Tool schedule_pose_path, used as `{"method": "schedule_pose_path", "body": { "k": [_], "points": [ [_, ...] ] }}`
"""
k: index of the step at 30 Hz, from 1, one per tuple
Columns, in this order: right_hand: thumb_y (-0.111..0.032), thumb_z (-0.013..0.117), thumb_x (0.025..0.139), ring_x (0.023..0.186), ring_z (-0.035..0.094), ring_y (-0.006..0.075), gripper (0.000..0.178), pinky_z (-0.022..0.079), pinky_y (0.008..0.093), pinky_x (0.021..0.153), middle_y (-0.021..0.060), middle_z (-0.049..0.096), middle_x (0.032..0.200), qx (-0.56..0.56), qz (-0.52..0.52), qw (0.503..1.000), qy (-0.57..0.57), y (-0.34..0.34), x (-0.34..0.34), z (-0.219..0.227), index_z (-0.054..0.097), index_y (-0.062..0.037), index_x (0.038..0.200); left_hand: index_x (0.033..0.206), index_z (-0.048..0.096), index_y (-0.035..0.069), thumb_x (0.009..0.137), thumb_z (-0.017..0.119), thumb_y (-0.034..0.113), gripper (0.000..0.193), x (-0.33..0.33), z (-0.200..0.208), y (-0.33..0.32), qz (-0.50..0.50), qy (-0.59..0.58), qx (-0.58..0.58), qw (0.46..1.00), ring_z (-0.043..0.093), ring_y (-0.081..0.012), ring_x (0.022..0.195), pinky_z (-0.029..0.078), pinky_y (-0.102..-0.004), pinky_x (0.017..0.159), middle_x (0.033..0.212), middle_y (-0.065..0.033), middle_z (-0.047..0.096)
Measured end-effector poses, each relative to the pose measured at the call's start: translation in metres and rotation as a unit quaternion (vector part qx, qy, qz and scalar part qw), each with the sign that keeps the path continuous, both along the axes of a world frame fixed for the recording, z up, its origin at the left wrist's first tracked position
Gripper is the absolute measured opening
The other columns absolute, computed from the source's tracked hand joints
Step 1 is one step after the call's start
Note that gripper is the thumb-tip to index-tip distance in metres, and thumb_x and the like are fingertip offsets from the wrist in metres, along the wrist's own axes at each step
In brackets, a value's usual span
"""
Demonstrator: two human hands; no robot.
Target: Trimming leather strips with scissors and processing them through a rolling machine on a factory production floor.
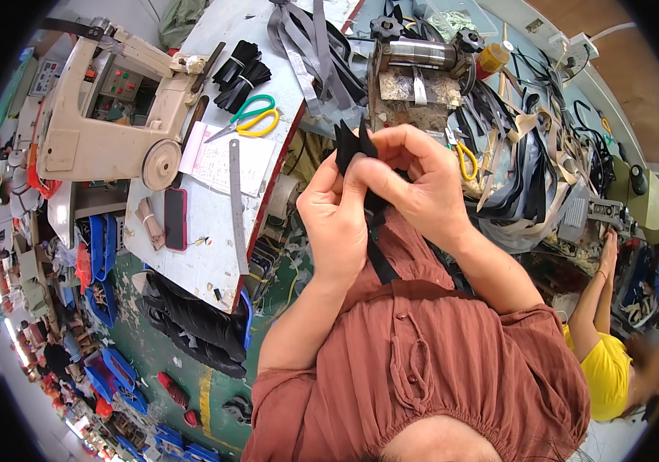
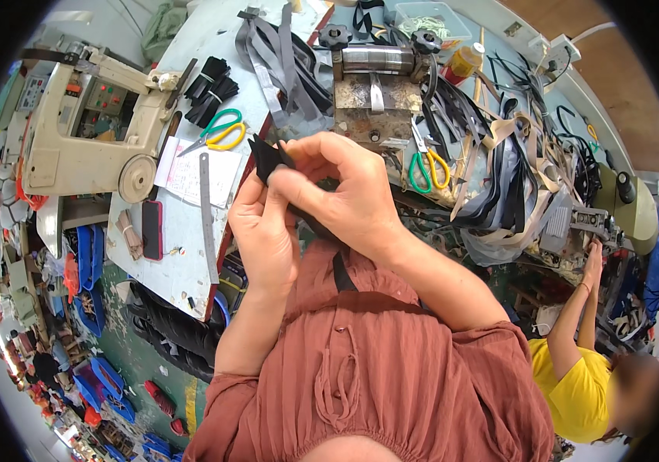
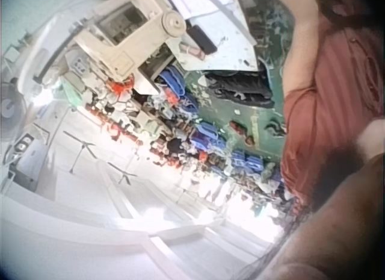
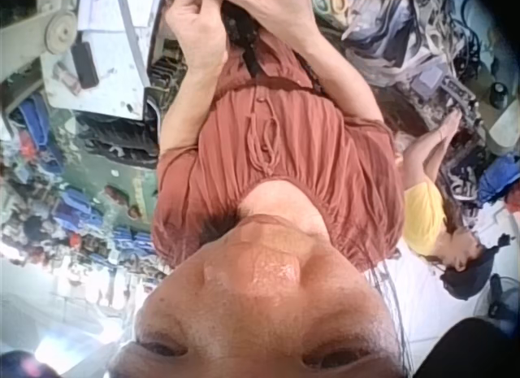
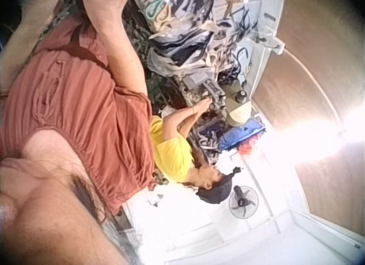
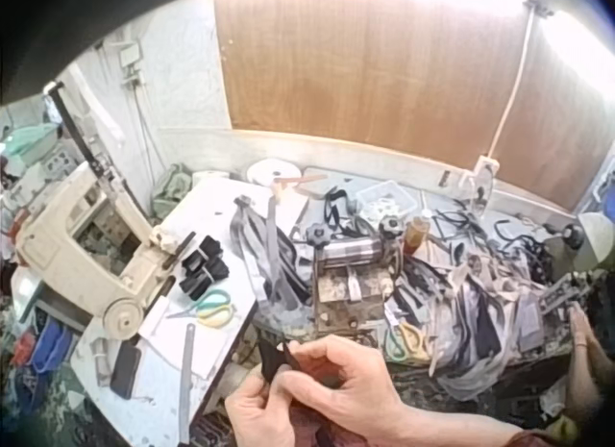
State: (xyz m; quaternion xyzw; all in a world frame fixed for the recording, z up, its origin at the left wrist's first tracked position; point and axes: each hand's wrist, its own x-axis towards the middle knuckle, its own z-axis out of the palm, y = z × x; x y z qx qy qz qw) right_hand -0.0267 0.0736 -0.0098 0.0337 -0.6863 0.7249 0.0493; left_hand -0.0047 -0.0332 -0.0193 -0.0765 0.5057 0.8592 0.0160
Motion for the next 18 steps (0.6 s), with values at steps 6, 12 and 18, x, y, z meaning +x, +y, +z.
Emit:
{"method": "schedule_pose_path", "body": {
  "k": [6,12,18],
  "points": [
    [-0.007,0.058,0.090,0.080,0.062,0.0108,0.007,0.051,0.0269,0.073,0.0017,0.063,0.087,-0.313,-0.001,0.944,-0.106,0.050,0.007,-0.020,0.059,-0.0059,0.097,0.112,0.053,0.010,0.096,0.049,0.025,0.022,-0.030,-0.012,-0.031,0.092,-0.048,0.232,0.967,0.039,-0.0078,0.056,0.040,-0.0255,0.062,0.069,0.0012,0.047],
    [-0.016,0.059,0.089,0.058,0.042,0.0030,0.010,0.038,0.0189,0.057,-0.0041,0.054,0.071,0.048,-0.150,0.936,-0.313,0.209,0.068,-0.081,0.058,-0.0063,0.088,0.127,0.049,0.005,0.093,0.052,0.011,0.035,-0.054,-0.034,-0.155,0.154,0.044,0.143,0.977,0.023,-0.0068,0.052,0.023,-0.0222,0.051,0.058,0.0047,0.027],
    [-0.013,0.065,0.082,0.059,0.058,0.0145,0.017,0.046,0.0286,0.059,0.0106,0.061,0.066,0.465,-0.204,0.824,-0.251,0.248,0.136,-0.118,0.061,0.0025,0.085,0.116,0.058,0.001,0.079,0.069,0.003,0.039,-0.079,-0.056,-0.104,0.223,0.029,-0.337,0.914,0.033,-0.0004,0.050,0.023,-0.0178,0.045,0.062,0.0090,0.040]
  ]
}}
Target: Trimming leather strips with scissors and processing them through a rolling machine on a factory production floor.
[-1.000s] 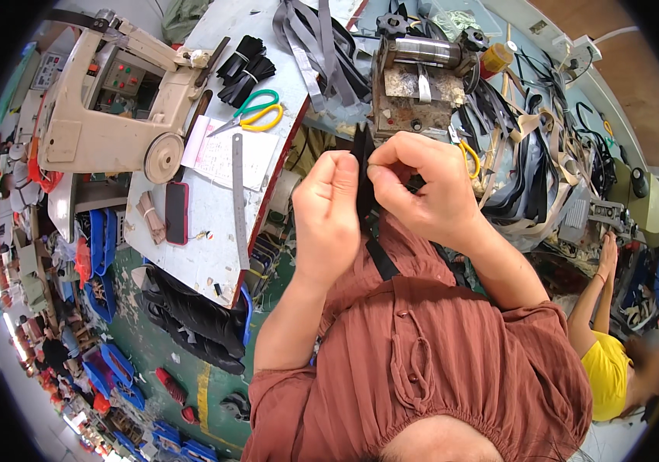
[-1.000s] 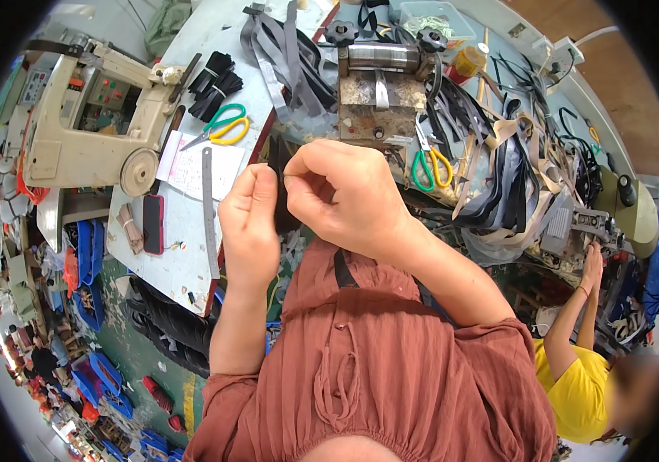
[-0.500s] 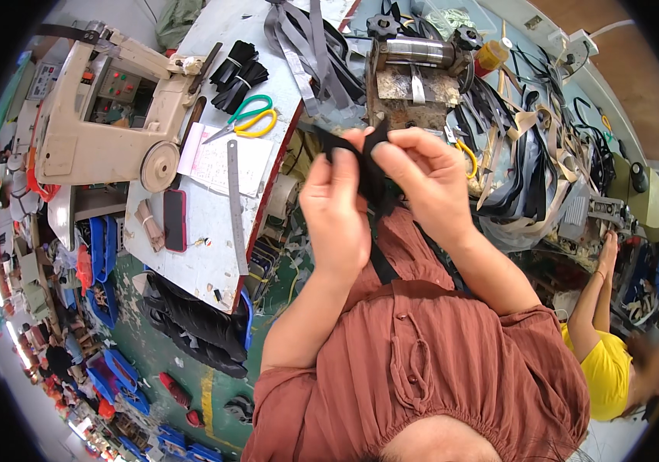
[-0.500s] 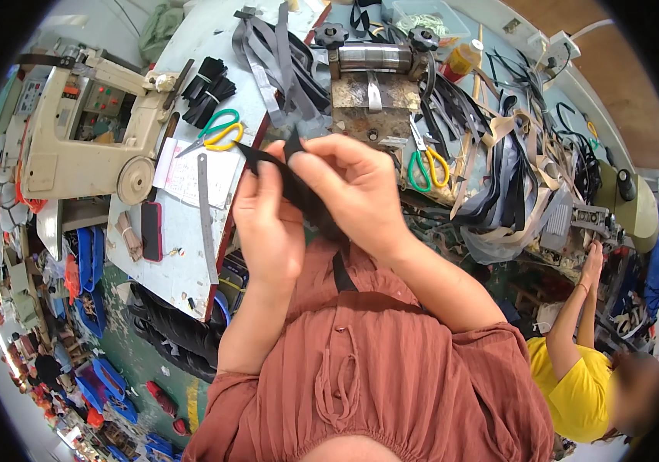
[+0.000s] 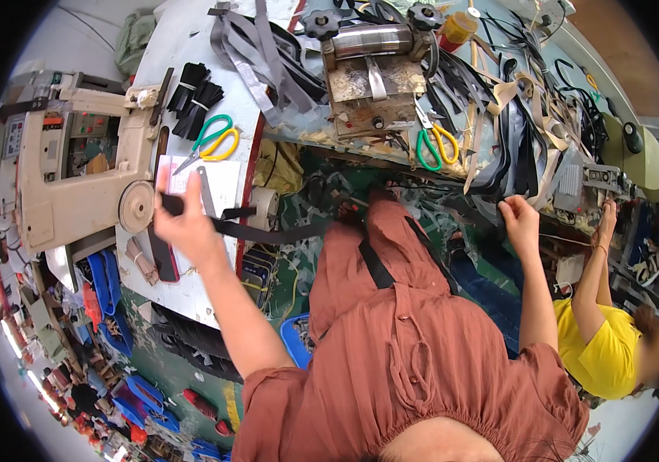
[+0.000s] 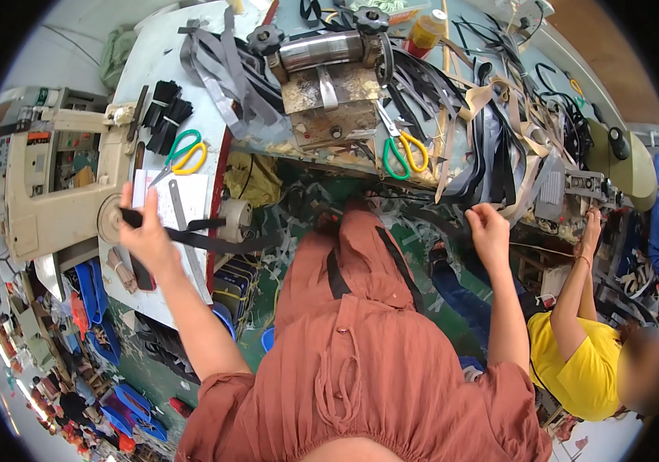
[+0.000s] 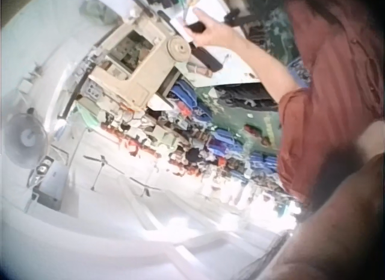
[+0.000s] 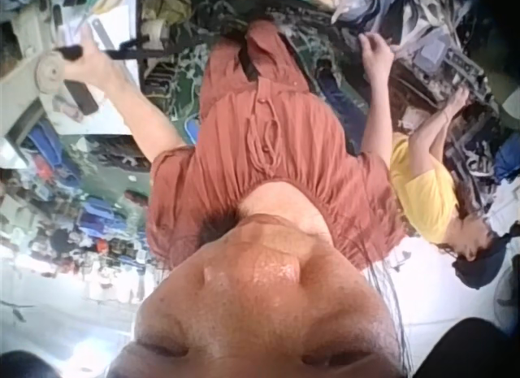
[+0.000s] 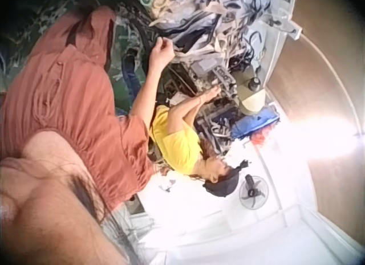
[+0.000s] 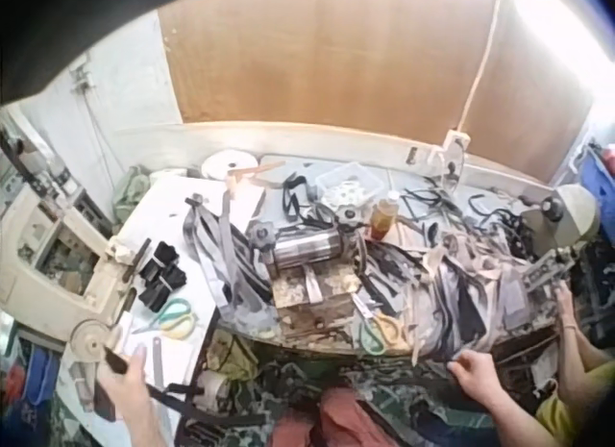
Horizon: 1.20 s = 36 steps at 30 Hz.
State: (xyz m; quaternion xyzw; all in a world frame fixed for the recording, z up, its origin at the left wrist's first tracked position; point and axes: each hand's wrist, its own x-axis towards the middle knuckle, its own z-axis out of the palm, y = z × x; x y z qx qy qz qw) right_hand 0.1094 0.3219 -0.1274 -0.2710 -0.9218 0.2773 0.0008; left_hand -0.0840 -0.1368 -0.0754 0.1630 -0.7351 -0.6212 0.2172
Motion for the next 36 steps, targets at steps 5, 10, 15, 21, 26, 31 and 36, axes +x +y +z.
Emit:
{"method": "schedule_pose_path", "body": {
  "k": [5,10,15,21,26,31,36],
  "points": [
    [-0.012,0.067,0.080,0.063,0.062,0.0148,0.015,0.047,0.0282,0.058,0.0135,0.065,0.071,-0.111,0.024,0.993,-0.017,-0.055,-0.017,0.012,0.066,0.0007,0.088,0.096,0.065,0.003,0.087,0.064,0.028,0.027,-0.019,-0.046,0.124,-0.189,-0.267,0.202,0.923,0.036,-0.0020,0.042,0.020,-0.0180,0.036,0.057,0.0026,0.049],
    [-0.006,0.069,0.079,0.062,0.055,0.0060,0.013,0.043,0.0212,0.055,0.0028,0.064,0.072,-0.261,0.079,0.959,0.079,-0.108,-0.061,0.040,0.068,0.0024,0.089,0.088,0.053,0.006,0.080,0.072,0.026,0.028,-0.038,-0.078,0.212,-0.203,-0.252,0.315,0.892,0.033,-0.0027,0.036,0.019,-0.0208,0.034,0.062,-0.0019,0.054],
    [-0.013,0.070,0.080,0.057,0.048,0.0039,0.013,0.036,0.0188,0.050,-0.0026,0.057,0.068,-0.515,0.014,0.857,0.034,-0.129,-0.109,0.058,0.065,-0.0018,0.083,0.077,0.050,0.008,0.080,0.071,0.015,0.022,-0.051,-0.090,0.211,-0.212,-0.218,0.405,0.862,0.029,-0.0023,0.037,0.017,-0.0234,0.036,0.061,0.0032,0.050],
    [-0.017,0.069,0.082,0.052,0.049,0.0022,0.013,0.039,0.0154,0.046,-0.0045,0.055,0.067,-0.632,-0.013,0.774,0.028,-0.142,-0.140,0.051,0.061,-0.0067,0.080,0.105,0.061,-0.002,0.085,0.064,0.012,0.024,0.001,-0.045,0.182,-0.271,-0.264,0.383,0.843,0.026,-0.0001,0.040,0.016,-0.0219,0.038,0.056,0.0095,0.039],
    [-0.022,0.073,0.078,0.054,0.049,0.0031,0.021,0.038,0.0164,0.048,-0.0021,0.057,0.065,-0.646,-0.023,0.763,-0.011,-0.148,-0.150,0.056,0.063,-0.0040,0.079,0.107,0.063,-0.005,0.089,0.060,0.009,0.023,0.041,-0.025,0.166,-0.263,-0.214,0.283,0.897,0.055,-0.0054,0.067,0.044,-0.0190,0.062,0.079,-0.0011,0.061],
    [-0.019,0.071,0.080,0.056,0.052,0.0031,0.019,0.040,0.0168,0.047,-0.0006,0.059,0.068,-0.580,-0.007,0.814,0.043,-0.146,-0.155,0.068,0.063,-0.0015,0.082,0.103,0.064,-0.005,0.086,0.062,0.006,0.021,0.052,-0.012,0.160,-0.337,-0.122,0.089,0.929,0.059,-0.0157,0.089,0.046,-0.0264,0.079,0.098,-0.0130,0.063],
    [-0.016,0.066,0.084,0.063,0.055,0.0038,0.017,0.044,0.0196,0.051,0.0014,0.063,0.072,-0.508,0.014,0.857,0.088,-0.154,-0.153,0.077,0.065,0.0004,0.086,0.093,0.064,-0.004,0.084,0.064,0.006,0.013,0.054,-0.004,0.166,-0.350,-0.084,0.053,0.932,0.059,-0.0163,0.083,0.046,-0.0259,0.075,0.091,-0.0117,0.063]
  ]
}}
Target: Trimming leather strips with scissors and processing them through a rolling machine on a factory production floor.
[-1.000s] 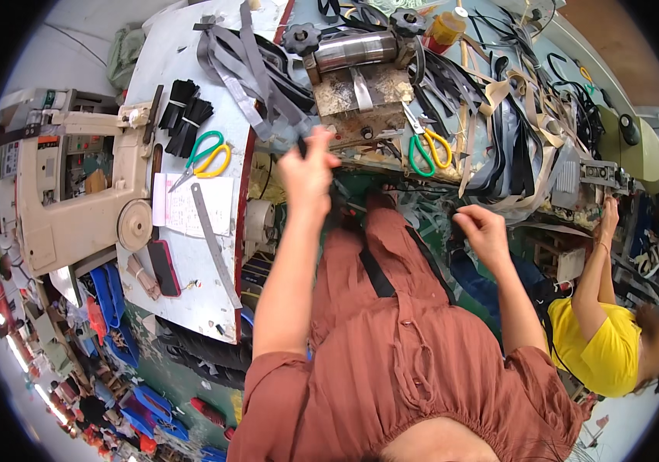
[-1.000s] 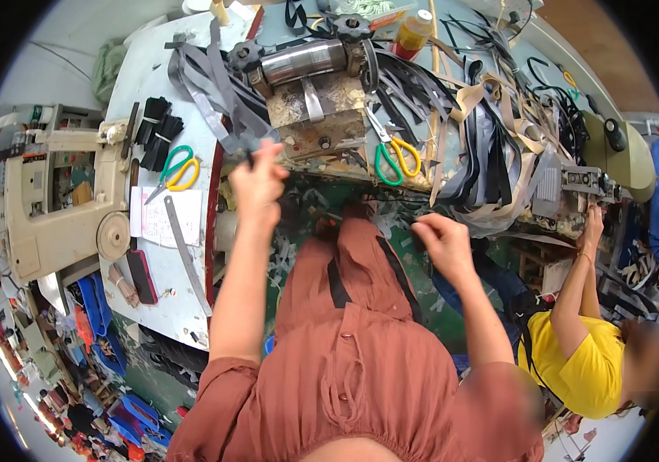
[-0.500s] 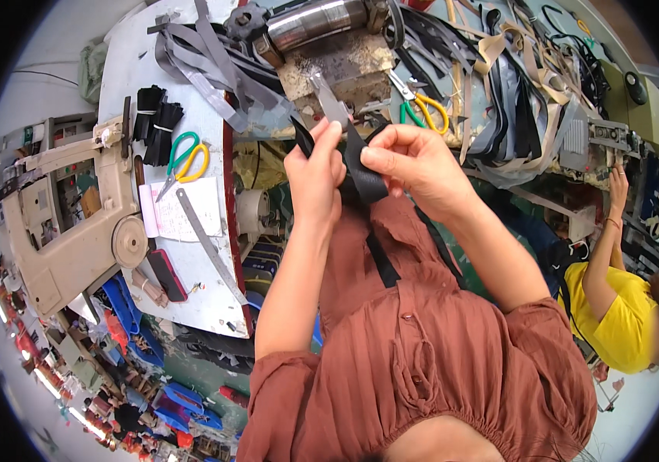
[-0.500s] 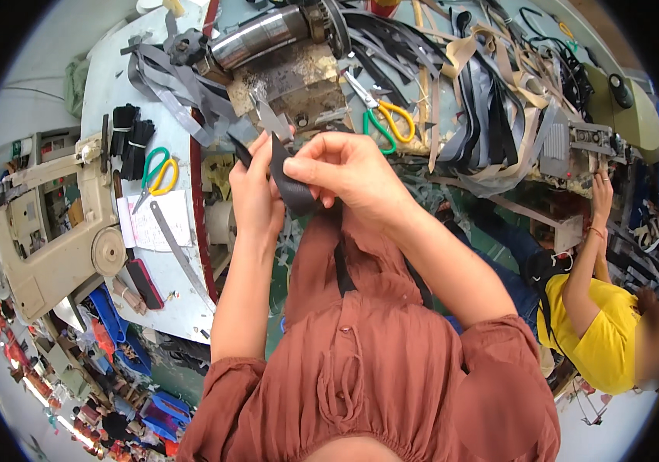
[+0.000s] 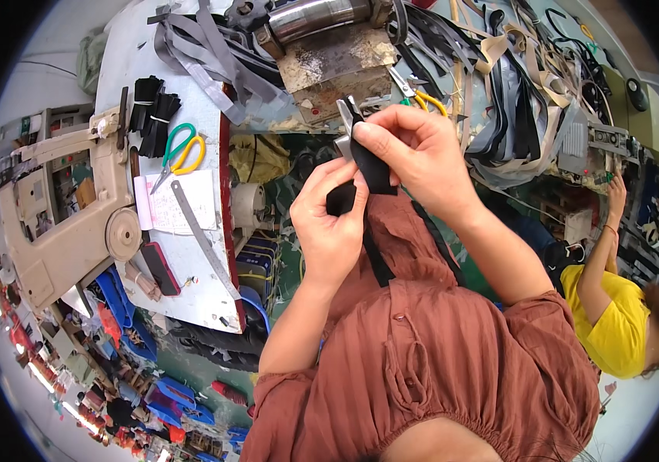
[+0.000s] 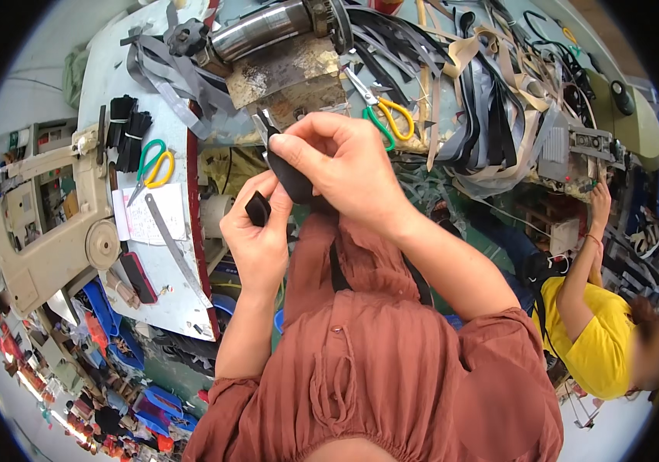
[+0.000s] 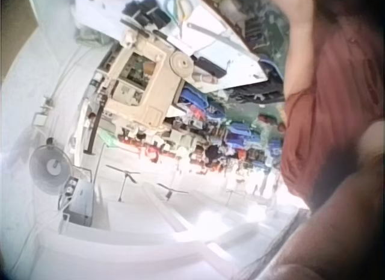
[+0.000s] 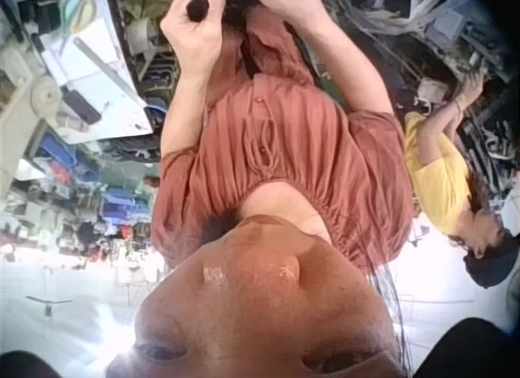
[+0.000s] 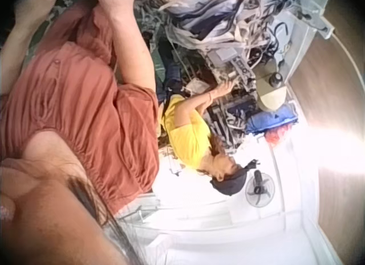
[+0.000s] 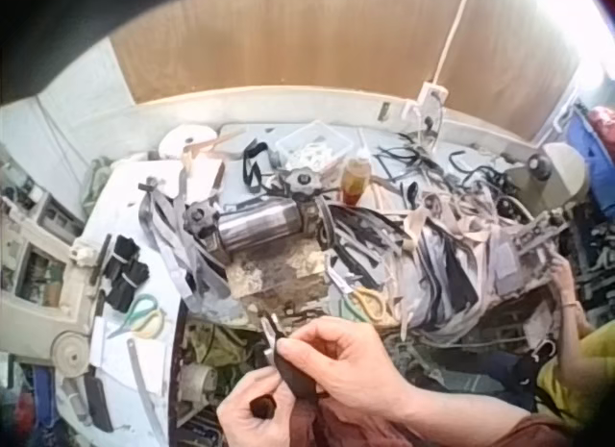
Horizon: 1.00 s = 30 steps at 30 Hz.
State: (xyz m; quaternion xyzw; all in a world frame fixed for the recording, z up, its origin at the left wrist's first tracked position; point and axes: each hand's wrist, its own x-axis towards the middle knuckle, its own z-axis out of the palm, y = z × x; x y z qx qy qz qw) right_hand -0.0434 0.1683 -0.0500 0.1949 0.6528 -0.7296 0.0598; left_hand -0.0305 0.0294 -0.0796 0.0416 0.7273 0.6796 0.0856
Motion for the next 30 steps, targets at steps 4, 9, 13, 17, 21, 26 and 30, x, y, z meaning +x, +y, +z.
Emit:
{"method": "schedule_pose_path", "body": {
  "k": [4,9,13,17,21,26,30],
  "points": [
    [-0.015,0.065,0.085,0.062,0.054,0.0039,0.018,0.043,0.0210,0.055,0.0016,0.062,0.068,0.081,-0.090,0.990,0.068,-0.008,0.009,-0.013,0.064,0.0019,0.080,0.087,0.062,-0.004,0.082,0.068,0.007,0.014,0.003,0.006,0.007,-0.008,0.006,-0.014,1.000,0.058,-0.0146,0.077,0.045,-0.0249,0.070,0.088,-0.0102,0.062],
    [-0.015,0.064,0.086,0.077,0.056,0.0045,0.020,0.047,0.0213,0.070,0.0006,0.063,0.079,-0.029,-0.111,0.993,0.039,-0.003,0.006,-0.007,0.062,0.0023,0.095,0.081,0.062,-0.005,0.078,0.071,0.008,0.016,0.003,0.001,0.008,-0.001,-0.071,0.005,0.997,0.053,-0.0109,0.070,0.042,-0.0229,0.062,0.082,-0.0066,0.061],
    [-0.019,0.061,0.088,0.067,0.049,0.0041,0.019,0.040,0.0198,0.065,-0.0015,0.059,0.073,-0.054,-0.012,0.997,0.052,0.024,-0.010,-0.014,0.068,-0.0012,0.086,0.079,0.065,-0.004,0.078,0.072,0.007,0.013,0.006,0.007,0.006,-0.025,-0.148,0.034,0.988,0.051,-0.0079,0.068,0.040,-0.0213,0.059,0.081,-0.0043,0.060],
    [-0.022,0.058,0.090,0.063,0.052,0.0044,0.024,0.041,0.0192,0.060,0.0005,0.062,0.073,-0.003,-0.031,0.998,0.054,0.022,-0.014,-0.016,0.061,-0.0021,0.077,0.078,0.065,-0.004,0.078,0.072,0.008,0.013,0.008,0.005,0.012,-0.013,-0.160,0.046,0.986,0.050,-0.0068,0.066,0.039,-0.0204,0.057,0.080,-0.0041,0.060],
    [-0.026,0.052,0.094,0.055,0.059,0.0077,0.027,0.043,0.0191,0.048,0.0036,0.061,0.065,0.053,-0.035,0.997,0.037,0.018,-0.016,-0.022,0.057,-0.0026,0.081,0.076,0.063,-0.003,0.079,0.073,0.010,0.017,0.013,-0.005,0.017,0.023,-0.162,0.026,0.986,0.048,-0.0050,0.065,0.037,-0.0197,0.056,0.078,-0.0026,0.058],
    [-0.026,0.053,0.094,0.055,0.060,0.0078,0.027,0.044,0.0189,0.049,0.0036,0.061,0.066,0.043,-0.035,0.998,0.028,0.018,-0.023,-0.033,0.056,-0.0027,0.081,0.082,0.060,0.001,0.083,0.070,0.010,0.013,0.009,-0.013,0.034,0.167,-0.077,0.068,0.981,0.038,-0.0009,0.052,0.029,-0.0166,0.049,0.060,0.0061,0.049],
    [-0.026,0.054,0.093,0.055,0.059,0.0077,0.026,0.045,0.0190,0.050,0.0036,0.061,0.066,0.057,-0.025,0.998,0.014,0.021,-0.029,-0.043,0.056,-0.0028,0.081,0.096,0.060,0.000,0.090,0.061,0.019,0.020,0.003,-0.024,0.019,-0.012,-0.286,0.086,0.954,0.030,0.0016,0.043,0.022,-0.0170,0.040,0.061,0.0056,0.049]
  ]
}}
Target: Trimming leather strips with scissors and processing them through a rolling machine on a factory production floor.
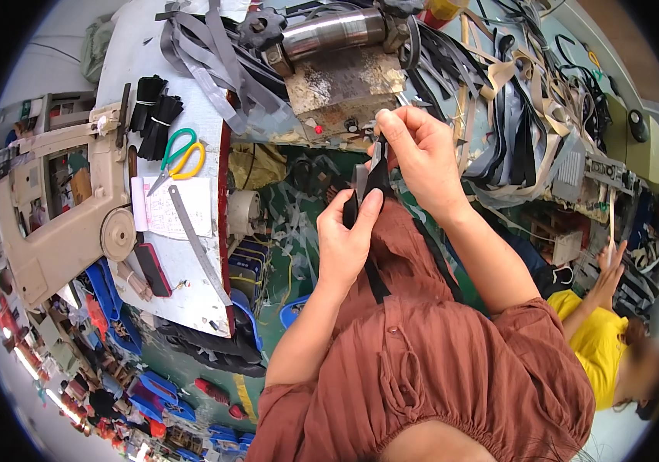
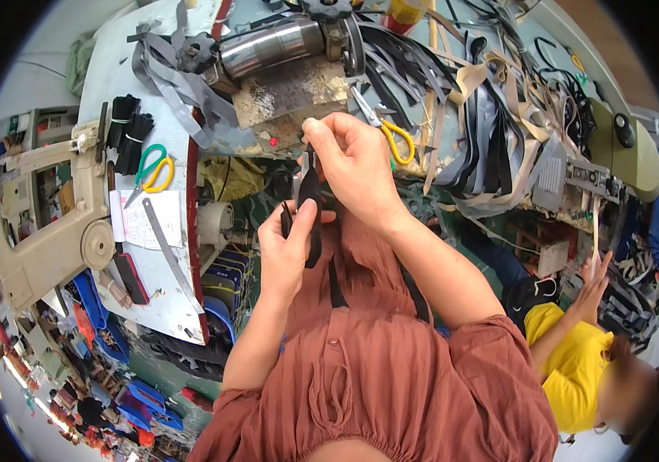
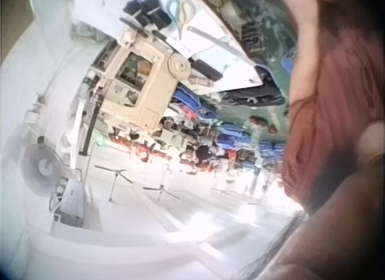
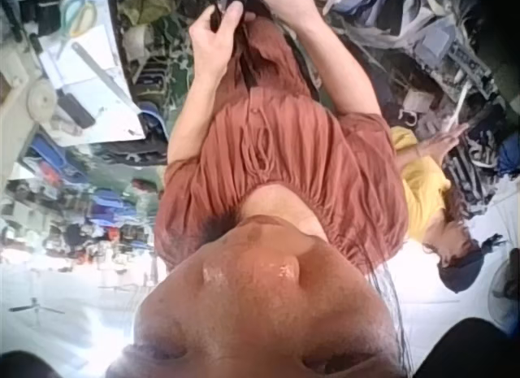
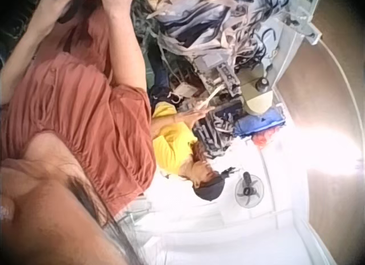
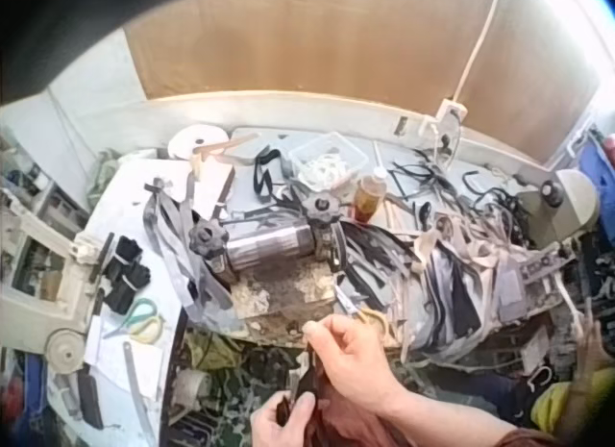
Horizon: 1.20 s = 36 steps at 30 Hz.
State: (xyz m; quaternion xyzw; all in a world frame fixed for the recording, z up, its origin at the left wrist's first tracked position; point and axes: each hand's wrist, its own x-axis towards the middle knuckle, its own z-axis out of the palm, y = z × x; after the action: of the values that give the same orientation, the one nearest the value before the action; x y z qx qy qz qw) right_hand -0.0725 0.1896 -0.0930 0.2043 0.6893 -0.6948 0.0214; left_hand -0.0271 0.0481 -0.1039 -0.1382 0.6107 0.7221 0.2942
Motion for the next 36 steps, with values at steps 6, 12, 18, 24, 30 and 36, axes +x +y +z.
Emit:
{"method": "schedule_pose_path", "body": {
  "k": [6,12,18,24,30,36],
  "points": [
    [-0.022,0.060,0.089,0.075,0.063,0.0122,0.031,0.050,0.0231,0.066,0.0084,0.064,0.092,-0.078,-0.025,0.996,0.017,0.008,-0.018,-0.003,0.055,0.0021,0.109,0.099,0.059,-0.002,0.095,0.049,0.032,0.035,-0.029,-0.006,0.017,0.049,-0.049,0.045,0.997,0.029,-0.0014,0.036,0.019,-0.0193,0.035,0.069,-0.0085,0.063],
    [-0.020,0.059,0.090,0.073,0.064,0.0129,0.027,0.050,0.0231,0.064,0.0104,0.066,0.090,-0.068,-0.016,0.998,-0.005,0.037,-0.010,-0.021,0.058,0.0013,0.106,0.095,0.059,-0.004,0.093,0.049,0.043,0.047,-0.095,-0.037,0.043,0.117,-0.025,0.046,0.992,0.032,-0.0041,0.037,0.020,-0.0220,0.035,0.067,-0.0081,0.060],
    [-0.019,0.058,0.090,0.069,0.061,0.0106,0.022,0.048,0.0224,0.063,0.0076,0.065,0.083,-0.031,-0.014,0.999,-0.002,0.052,-0.010,-0.027,0.061,0.0007,0.101,0.094,0.061,-0.001,0.093,0.053,0.037,0.038,-0.077,-0.047,0.042,0.090,-0.020,0.009,0.996,0.033,-0.0029,0.037,0.022,-0.0208,0.035,0.067,-0.0055,0.060],
    [-0.020,0.057,0.090,0.077,0.057,0.0085,0.023,0.045,0.0227,0.072,0.0045,0.064,0.085,0.076,-0.038,0.989,0.117,0.094,-0.077,-0.021,0.063,0.0004,0.100,0.096,0.059,-0.002,0.097,0.047,0.029,0.033,0.004,-0.052,0.031,0.097,-0.079,0.042,0.991,0.035,-0.0029,0.039,0.024,-0.0193,0.035,0.070,-0.0055,0.061],
    [-0.039,0.060,0.087,0.090,0.057,0.0123,0.044,0.044,0.0258,0.081,0.0069,0.064,0.098,0.120,0.116,0.978,0.121,0.109,-0.178,-0.035,0.064,0.0004,0.107,0.097,0.059,-0.002,0.097,0.047,0.028,0.032,0.003,-0.049,0.032,0.105,-0.098,0.069,0.987,0.035,-0.0032,0.039,0.025,-0.0187,0.036,0.072,-0.0073,0.061],
    [-0.074,0.054,0.072,0.109,0.055,0.0288,0.086,0.042,0.0359,0.092,0.0211,0.057,0.117,0.236,0.511,0.816,-0.129,0.108,-0.253,-0.054,0.063,0.0023,0.110,0.099,0.057,-0.001,0.098,0.045,0.026,0.030,-0.050,-0.049,0.044,0.134,-0.037,0.072,0.988,0.035,-0.0026,0.041,0.025,-0.0177,0.038,0.073,-0.0061,0.061]
  ]
}}
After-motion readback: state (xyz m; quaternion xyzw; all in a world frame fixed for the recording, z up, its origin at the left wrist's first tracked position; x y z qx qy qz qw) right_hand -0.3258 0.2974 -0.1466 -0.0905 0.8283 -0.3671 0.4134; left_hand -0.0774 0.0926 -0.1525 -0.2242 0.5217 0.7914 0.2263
